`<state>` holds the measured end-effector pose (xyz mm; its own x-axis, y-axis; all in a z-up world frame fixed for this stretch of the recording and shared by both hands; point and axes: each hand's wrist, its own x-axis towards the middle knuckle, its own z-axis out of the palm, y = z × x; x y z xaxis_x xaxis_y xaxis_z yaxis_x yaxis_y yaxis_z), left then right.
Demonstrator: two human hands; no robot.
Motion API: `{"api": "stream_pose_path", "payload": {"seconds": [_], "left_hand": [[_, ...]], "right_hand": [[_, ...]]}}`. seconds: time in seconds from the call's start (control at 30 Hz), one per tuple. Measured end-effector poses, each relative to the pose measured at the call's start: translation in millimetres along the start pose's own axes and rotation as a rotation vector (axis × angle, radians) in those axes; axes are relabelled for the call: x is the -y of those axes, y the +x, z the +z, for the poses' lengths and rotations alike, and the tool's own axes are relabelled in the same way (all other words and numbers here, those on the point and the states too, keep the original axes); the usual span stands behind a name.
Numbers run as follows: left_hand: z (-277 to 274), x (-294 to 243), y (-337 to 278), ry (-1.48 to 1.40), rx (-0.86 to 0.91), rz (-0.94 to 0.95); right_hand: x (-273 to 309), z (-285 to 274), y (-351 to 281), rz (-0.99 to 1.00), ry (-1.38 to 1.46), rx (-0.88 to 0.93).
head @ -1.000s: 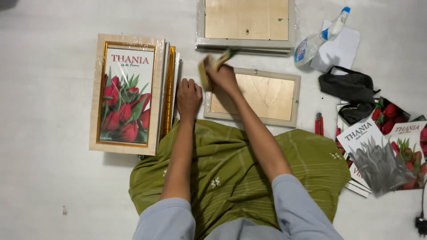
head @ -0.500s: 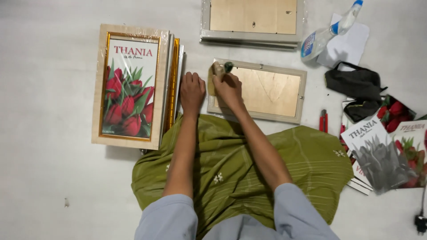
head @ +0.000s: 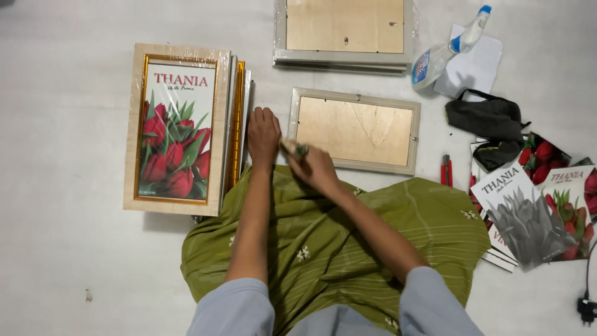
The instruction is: Assembling picture frames by cleaning glass and inserting backing panels.
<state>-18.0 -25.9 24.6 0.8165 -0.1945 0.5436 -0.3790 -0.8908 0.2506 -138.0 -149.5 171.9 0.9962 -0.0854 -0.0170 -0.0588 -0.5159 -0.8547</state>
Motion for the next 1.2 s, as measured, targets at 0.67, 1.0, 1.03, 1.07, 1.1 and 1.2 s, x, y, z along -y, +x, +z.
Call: {"api": "stream_pose_path", "payload": {"seconds": [0.67, 1.0, 1.03, 1.07, 1.1, 1.2], "left_hand": [[-19.8, -7.5, 7.5, -0.084, 0.07, -0.053], [-38.6, -15.6, 12.6, -0.05, 0.044, -0.042], [-33.7, -13.8, 11.6, -0.048, 0.043, -0.039], [-28.8, -11.9, 10.9, -0.047, 0.043, -0.036], [-24.1, -10.2, 9.0, -0.044, 0.041, -0.036], [-21.2, -8.3, 8.0, -0.069, 0.036, -0.038]], "right_hand": [[-166.1, -174.3, -83.2, 0.579, -0.951, -0.547], [-19.9, -30.1, -21.7, 0.762, 0.106, 0.041], [-19.2, -22.3, -15.9, 0.684, -0.104, 0.079], [-18.3, -14.4, -10.0, 0.6, -0.313, 0.116], [-10.9, -19.1, -11.4, 0.598, -0.311, 0.116], [-19.3, -37.2, -19.7, 0.571, -0.301, 0.068]]}}
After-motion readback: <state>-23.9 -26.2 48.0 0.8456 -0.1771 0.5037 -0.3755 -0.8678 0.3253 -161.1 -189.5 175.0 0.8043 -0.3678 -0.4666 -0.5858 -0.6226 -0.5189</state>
